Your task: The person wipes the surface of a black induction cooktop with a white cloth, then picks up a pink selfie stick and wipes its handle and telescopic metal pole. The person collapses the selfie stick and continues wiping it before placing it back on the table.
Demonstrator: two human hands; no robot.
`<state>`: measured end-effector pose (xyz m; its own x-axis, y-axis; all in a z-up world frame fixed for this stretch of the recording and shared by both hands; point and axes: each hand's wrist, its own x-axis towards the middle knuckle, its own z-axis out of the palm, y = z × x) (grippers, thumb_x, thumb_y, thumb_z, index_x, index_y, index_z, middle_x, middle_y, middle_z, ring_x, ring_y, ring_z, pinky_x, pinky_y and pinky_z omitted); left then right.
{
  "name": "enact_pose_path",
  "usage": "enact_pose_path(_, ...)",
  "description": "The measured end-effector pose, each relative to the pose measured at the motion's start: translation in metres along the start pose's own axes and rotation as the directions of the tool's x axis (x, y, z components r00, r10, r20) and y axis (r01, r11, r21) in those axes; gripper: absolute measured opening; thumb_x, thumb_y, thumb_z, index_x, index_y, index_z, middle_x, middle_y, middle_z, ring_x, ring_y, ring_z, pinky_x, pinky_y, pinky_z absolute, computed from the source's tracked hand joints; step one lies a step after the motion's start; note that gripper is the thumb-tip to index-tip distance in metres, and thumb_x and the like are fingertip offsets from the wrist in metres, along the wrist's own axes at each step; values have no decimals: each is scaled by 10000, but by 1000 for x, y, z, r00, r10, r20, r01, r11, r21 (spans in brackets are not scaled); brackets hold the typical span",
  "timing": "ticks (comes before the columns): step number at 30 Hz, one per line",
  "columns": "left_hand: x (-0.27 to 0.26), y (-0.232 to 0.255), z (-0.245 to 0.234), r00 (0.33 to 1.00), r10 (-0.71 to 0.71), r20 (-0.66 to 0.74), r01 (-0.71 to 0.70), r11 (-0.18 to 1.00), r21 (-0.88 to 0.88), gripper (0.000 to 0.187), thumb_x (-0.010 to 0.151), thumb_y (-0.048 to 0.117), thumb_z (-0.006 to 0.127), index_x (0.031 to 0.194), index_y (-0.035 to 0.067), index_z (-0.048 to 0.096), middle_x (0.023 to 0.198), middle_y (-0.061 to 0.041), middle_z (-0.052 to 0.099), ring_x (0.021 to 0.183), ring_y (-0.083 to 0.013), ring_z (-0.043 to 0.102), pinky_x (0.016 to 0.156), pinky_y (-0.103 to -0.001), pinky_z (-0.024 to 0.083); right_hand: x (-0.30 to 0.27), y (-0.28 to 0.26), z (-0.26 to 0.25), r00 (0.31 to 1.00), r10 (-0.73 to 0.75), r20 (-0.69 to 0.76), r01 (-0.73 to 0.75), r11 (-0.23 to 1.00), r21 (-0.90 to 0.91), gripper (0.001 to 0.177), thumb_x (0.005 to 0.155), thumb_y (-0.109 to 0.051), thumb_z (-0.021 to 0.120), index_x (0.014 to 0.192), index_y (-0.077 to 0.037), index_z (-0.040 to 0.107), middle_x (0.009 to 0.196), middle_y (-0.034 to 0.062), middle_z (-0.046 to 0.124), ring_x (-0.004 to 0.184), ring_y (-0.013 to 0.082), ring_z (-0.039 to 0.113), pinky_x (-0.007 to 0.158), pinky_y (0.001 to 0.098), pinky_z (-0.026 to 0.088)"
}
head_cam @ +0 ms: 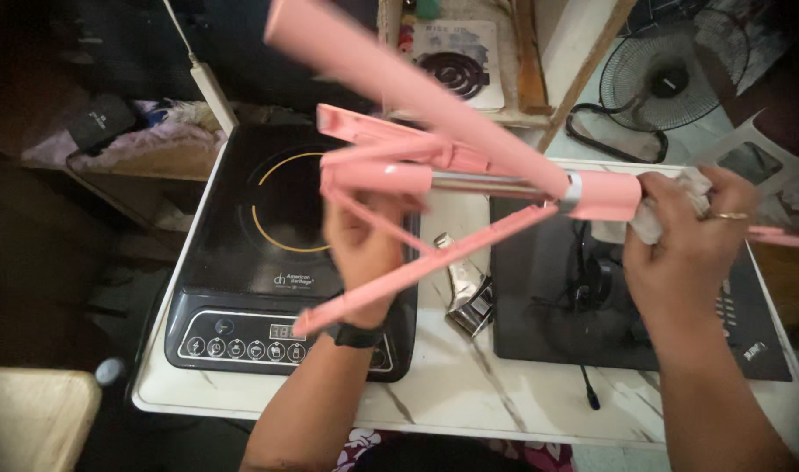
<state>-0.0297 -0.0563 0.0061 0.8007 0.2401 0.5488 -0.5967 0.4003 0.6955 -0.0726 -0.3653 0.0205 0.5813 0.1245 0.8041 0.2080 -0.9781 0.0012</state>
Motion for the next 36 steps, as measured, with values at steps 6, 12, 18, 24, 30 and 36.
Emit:
enact_pose_path(6, 13, -4, 10, 963, -167, 212, 201, 967, -154, 556, 1003, -12, 704, 1477, -4, 413, 1296, -118, 606, 1186, -207, 640, 1051, -371, 569, 7, -18, 5, 999, 45, -18, -42, 989, 143, 380, 914, 12, 742, 1276, -94, 694, 1315, 176, 485, 1281, 352, 465, 1088, 431, 403)
enact_pose_path(12, 18, -3, 1, 961, -85, 263, 109, 991, -76, 430, 990, -93, 769, 1349, -74, 531, 1183, -183, 699, 1092, -253, 714, 989, -396, 625, 17, -35, 1, 998, 38, -40, -32, 989, 142, 364, 920, 13, 739, 1265, -98, 712, 1298, 180, 484, 1276, 357, 460, 1098, 436, 401)
enact_pose_path(18, 2, -14, 20, 943, -203, 263, 256, 949, -185, 528, 974, -29, 717, 1416, 14, 432, 1359, -142, 607, 1254, -225, 663, 1092, -389, 580, 24, -45, -2, 995, 61, -75, -47, 984, 171, 323, 947, -2, 757, 1251, -103, 722, 1293, 188, 482, 1269, 367, 465, 1081, 444, 411)
enact_pose_path(24, -13, -20, 79, 875, -319, 363, 423, 869, -257, 691, 902, -28, 730, 1483, 78, 372, 1397, -99, 568, 1278, -163, 585, 1086, -337, 492, 28, -62, -2, 998, 46, -47, -38, 987, 155, 363, 902, -16, 770, 1250, -116, 734, 1282, 196, 502, 1235, 385, 463, 1066, 461, 417)
enact_pose_path(30, 12, -10, 66, 894, -362, 265, 448, 735, -509, 349, 1041, 88, 692, 1338, -17, 542, 1269, -142, 659, 1211, -252, 659, 1031, -390, 552, 29, -53, -6, 997, 40, -70, -33, 994, 108, 357, 912, -6, 762, 1235, -159, 756, 1249, 177, 500, 1228, 371, 468, 1066, 456, 417)
enact_pose_path(36, 22, 1, 46, 913, -361, 189, 402, 732, -550, 416, 983, 33, 678, 1348, 77, 484, 1315, -147, 641, 1264, -296, 636, 1056, -388, 545, 19, -46, -4, 996, 74, -43, -67, 986, 151, 322, 937, -12, 762, 1226, -152, 746, 1239, 181, 488, 1229, 362, 460, 1048, 444, 418)
